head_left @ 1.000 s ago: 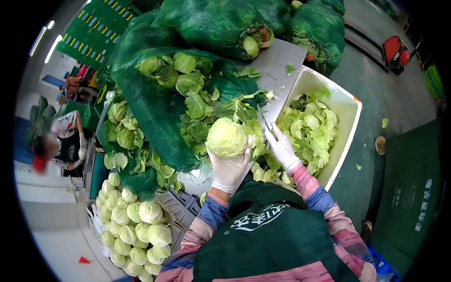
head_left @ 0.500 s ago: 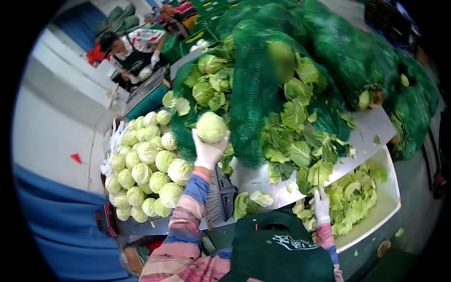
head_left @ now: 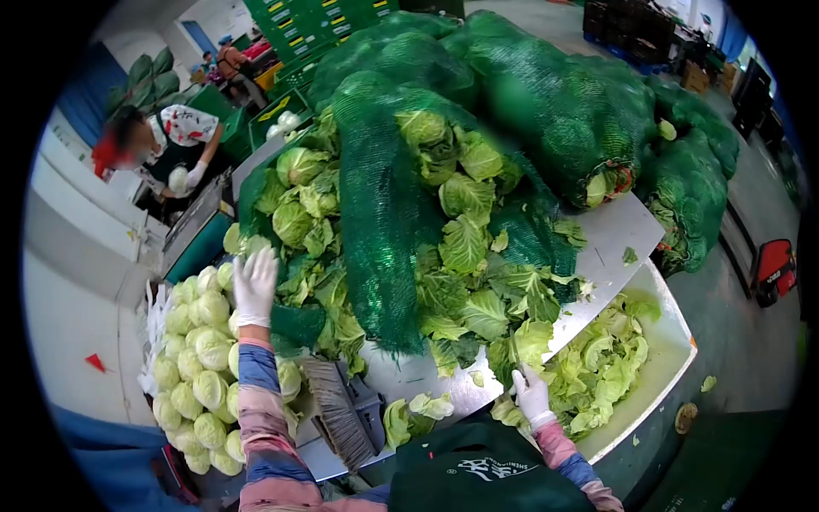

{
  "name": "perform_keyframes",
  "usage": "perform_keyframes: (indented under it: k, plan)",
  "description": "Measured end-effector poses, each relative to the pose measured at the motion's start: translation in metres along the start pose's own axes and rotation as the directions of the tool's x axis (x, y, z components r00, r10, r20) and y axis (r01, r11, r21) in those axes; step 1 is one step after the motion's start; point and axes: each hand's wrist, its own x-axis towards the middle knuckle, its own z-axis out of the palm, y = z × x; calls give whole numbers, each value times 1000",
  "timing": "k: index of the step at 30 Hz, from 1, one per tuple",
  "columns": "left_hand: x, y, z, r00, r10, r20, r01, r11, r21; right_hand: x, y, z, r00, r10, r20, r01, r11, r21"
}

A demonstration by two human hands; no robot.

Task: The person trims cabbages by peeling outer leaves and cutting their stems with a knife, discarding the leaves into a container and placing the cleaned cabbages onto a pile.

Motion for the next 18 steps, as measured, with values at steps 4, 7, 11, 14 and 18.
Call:
perform_keyframes:
  k: [4,7,11,14,18]
  plan:
    - [-34,-116,183,764,-441,472,179,847,500,13,10,8,994,14,-104,-32,986,-165]
    - [-2,-212,206,622,-652,434,228,681,696,25,0,-11,969,45,-242,-84,985,-151]
    - [83,-260,221,949,-316,-11,238,690,683,34,23,-64,942,71,-328,-98,993,-66]
    - [127,-245,249,766,533,360,-629,502,594,29,8,-80,961,160,-226,-147,986,73]
    - [124,-221,283,895,276,351,-440,410,799,30,-12,-66,968,190,-163,-148,959,242]
